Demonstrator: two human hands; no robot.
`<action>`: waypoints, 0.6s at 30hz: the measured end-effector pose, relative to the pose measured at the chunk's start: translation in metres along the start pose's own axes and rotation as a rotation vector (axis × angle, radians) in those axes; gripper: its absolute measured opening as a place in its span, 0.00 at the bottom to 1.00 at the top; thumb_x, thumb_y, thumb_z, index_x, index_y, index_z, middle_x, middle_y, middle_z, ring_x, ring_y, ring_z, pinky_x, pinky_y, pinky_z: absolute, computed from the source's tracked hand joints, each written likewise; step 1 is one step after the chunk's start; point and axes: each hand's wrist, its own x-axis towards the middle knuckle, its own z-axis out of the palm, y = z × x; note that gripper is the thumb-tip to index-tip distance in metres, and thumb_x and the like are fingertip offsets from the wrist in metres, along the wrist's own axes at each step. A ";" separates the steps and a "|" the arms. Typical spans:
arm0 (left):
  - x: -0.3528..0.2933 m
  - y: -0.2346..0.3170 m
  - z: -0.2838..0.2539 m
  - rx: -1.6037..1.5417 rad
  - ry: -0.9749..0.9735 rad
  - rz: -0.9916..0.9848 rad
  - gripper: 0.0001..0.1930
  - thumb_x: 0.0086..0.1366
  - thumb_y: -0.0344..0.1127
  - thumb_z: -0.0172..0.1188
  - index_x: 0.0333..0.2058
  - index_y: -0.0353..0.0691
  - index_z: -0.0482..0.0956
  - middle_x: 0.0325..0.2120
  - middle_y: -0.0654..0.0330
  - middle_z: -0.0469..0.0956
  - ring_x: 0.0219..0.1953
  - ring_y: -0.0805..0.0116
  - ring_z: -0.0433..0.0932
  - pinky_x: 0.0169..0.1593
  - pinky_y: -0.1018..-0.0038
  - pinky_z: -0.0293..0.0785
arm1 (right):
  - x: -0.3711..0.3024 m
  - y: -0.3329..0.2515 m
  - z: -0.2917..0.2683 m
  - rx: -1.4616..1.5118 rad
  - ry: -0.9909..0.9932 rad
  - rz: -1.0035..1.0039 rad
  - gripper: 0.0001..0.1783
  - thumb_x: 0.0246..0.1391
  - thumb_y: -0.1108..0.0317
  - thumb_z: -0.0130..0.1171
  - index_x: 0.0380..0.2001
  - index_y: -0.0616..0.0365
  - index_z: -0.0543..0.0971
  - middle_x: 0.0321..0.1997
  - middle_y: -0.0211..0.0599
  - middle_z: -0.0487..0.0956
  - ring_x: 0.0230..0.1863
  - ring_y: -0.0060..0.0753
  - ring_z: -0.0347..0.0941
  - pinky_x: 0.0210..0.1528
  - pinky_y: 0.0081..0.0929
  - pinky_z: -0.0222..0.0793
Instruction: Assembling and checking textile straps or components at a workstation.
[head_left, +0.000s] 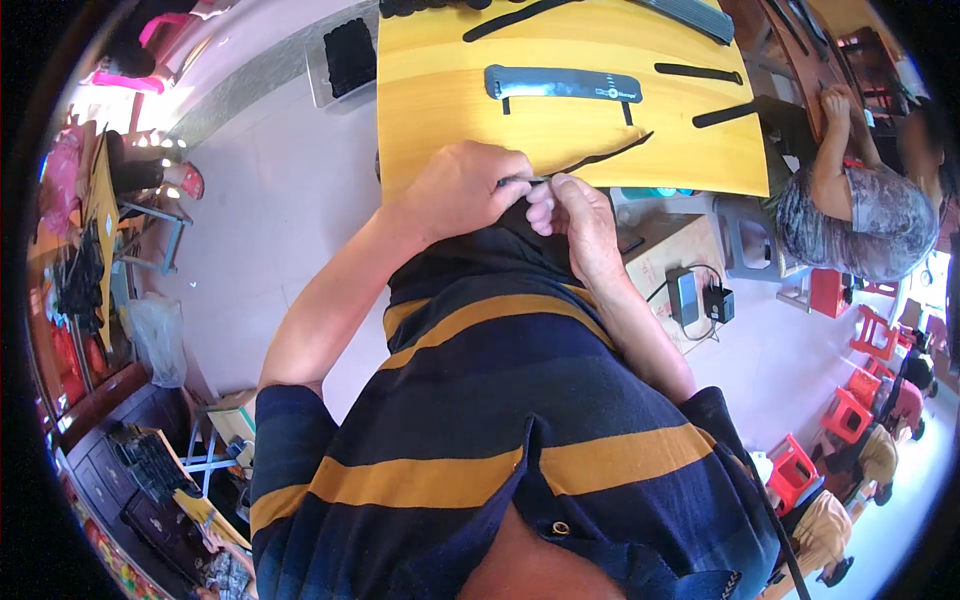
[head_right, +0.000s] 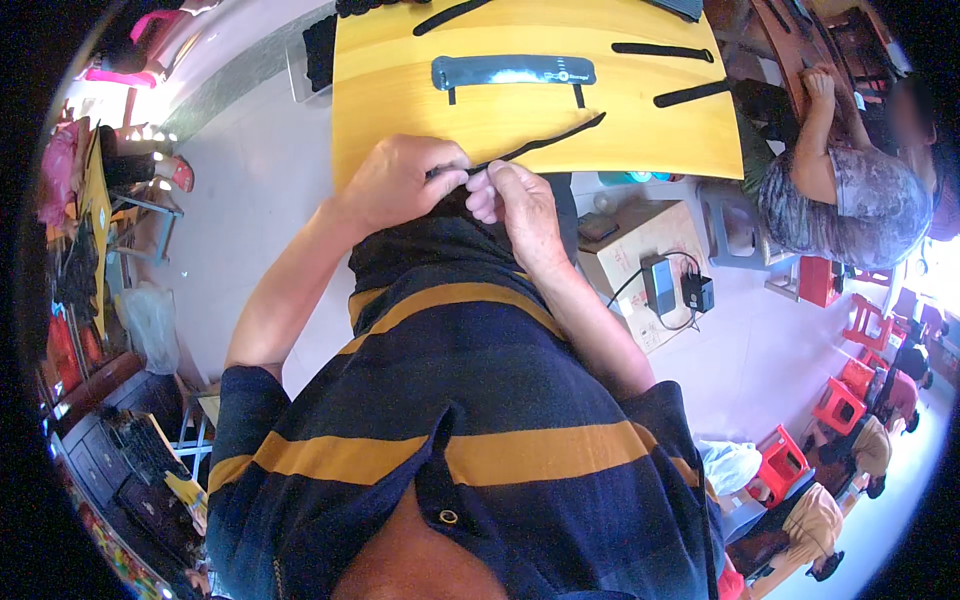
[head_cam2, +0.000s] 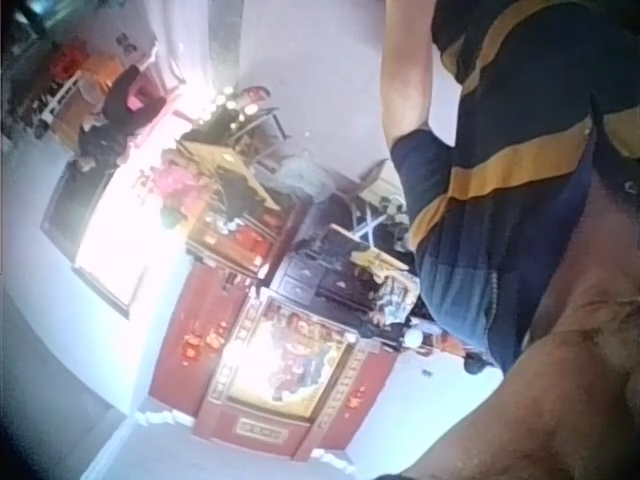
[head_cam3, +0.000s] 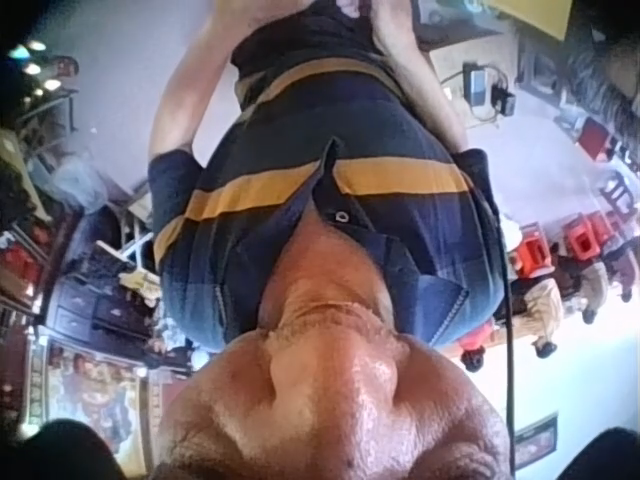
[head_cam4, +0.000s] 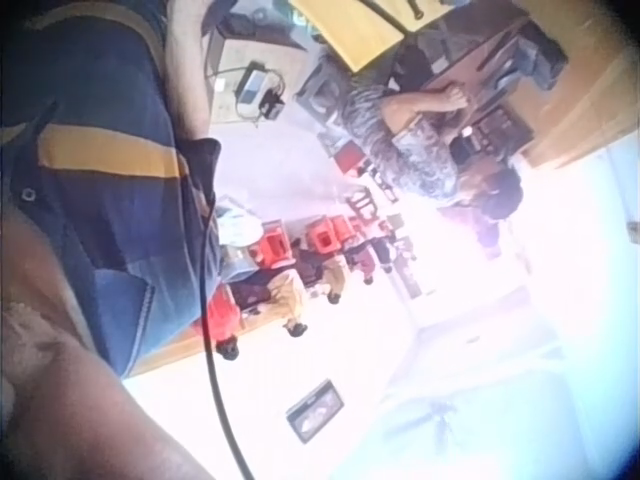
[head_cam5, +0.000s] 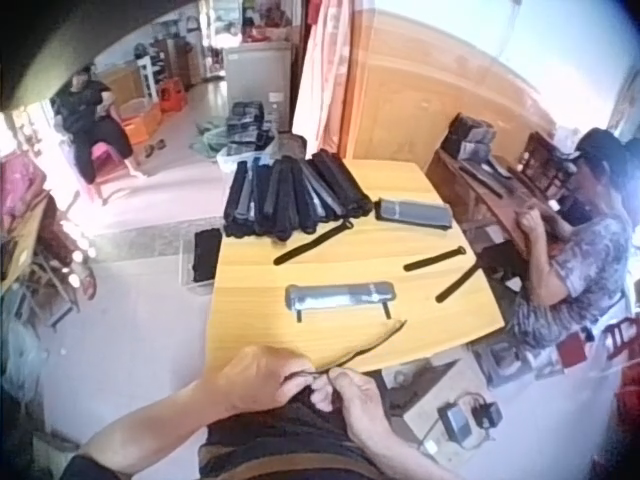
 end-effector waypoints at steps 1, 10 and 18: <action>0.000 -0.003 -0.001 0.003 0.004 -0.003 0.07 0.63 0.33 0.65 0.38 0.38 0.83 0.29 0.50 0.84 0.33 0.48 0.83 0.39 0.60 0.79 | 0.000 -0.001 -0.002 -0.011 -0.039 0.026 0.19 0.73 0.58 0.52 0.34 0.60 0.82 0.27 0.31 0.82 0.27 0.21 0.76 0.33 0.22 0.72; -0.006 -0.030 -0.004 0.156 0.101 0.040 0.06 0.65 0.38 0.62 0.35 0.44 0.83 0.28 0.56 0.82 0.34 0.51 0.82 0.38 0.56 0.78 | 0.023 -0.036 0.009 -1.102 0.114 -1.065 0.11 0.49 0.68 0.70 0.38 0.55 0.83 0.36 0.37 0.83 0.44 0.47 0.80 0.50 0.40 0.74; -0.020 -0.019 -0.017 0.243 0.093 -0.127 0.06 0.66 0.36 0.59 0.39 0.43 0.80 0.29 0.52 0.82 0.34 0.47 0.82 0.38 0.55 0.77 | 0.040 -0.021 0.004 -1.204 0.014 -0.953 0.07 0.50 0.68 0.69 0.32 0.53 0.82 0.34 0.33 0.82 0.40 0.43 0.80 0.45 0.41 0.74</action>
